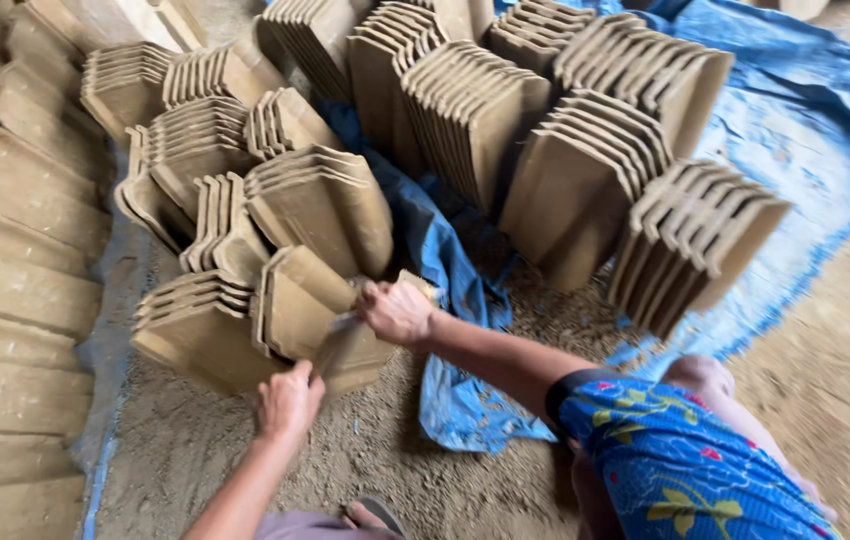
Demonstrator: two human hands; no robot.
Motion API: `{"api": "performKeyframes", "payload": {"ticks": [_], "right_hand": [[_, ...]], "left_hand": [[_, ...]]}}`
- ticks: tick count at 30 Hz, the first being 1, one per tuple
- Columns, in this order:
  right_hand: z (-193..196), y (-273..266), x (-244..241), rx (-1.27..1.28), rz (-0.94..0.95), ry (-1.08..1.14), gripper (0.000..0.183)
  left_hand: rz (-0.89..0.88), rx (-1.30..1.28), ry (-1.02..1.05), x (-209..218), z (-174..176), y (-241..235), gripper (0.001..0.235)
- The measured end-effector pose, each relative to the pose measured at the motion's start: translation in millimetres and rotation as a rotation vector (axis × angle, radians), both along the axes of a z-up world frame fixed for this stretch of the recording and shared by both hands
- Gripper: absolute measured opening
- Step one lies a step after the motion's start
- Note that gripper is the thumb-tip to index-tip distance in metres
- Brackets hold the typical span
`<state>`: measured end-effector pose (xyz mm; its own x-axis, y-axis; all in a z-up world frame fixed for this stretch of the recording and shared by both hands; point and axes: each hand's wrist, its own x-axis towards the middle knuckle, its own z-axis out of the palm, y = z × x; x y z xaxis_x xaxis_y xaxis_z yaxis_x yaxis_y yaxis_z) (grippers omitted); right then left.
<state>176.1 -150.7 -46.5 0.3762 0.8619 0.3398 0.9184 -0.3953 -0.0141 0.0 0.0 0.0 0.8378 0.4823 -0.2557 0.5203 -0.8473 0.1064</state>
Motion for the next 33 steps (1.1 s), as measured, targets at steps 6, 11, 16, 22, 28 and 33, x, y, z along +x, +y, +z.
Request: {"api": "performKeyframes", "payload": {"ticks": [6, 11, 16, 22, 28, 33], "right_hand": [[137.2, -93.3, 4.8, 0.162, -0.182, 0.018, 0.018], [122.7, -139.2, 3.3, 0.103, -0.340, 0.107, 0.026], [68.7, -176.3, 2.0, 0.028, -0.477, 0.187, 0.020], [47.4, -215.6, -23.1, 0.112, -0.767, 0.341, 0.011], [51.4, -224.7, -85.7, 0.424, -0.954, 0.554, 0.025], [33.7, -223.4, -123.9, 0.198, -0.769, 0.535, 0.021]], "left_hand": [[-0.127, -0.085, -0.517, 8.7, 74.6, -63.4, 0.025], [-0.035, -0.157, -0.696, 5.1, 60.5, -124.8, 0.024], [-0.020, -0.255, -0.627, 26.8, -1.8, -171.3, 0.021], [-0.128, -0.133, -0.665, 51.1, -23.3, -200.4, 0.021], [-0.039, -0.443, -0.605, 53.2, 0.1, -192.1, 0.037], [-0.053, -0.622, -0.524, 34.5, 19.4, -194.8, 0.049]]}}
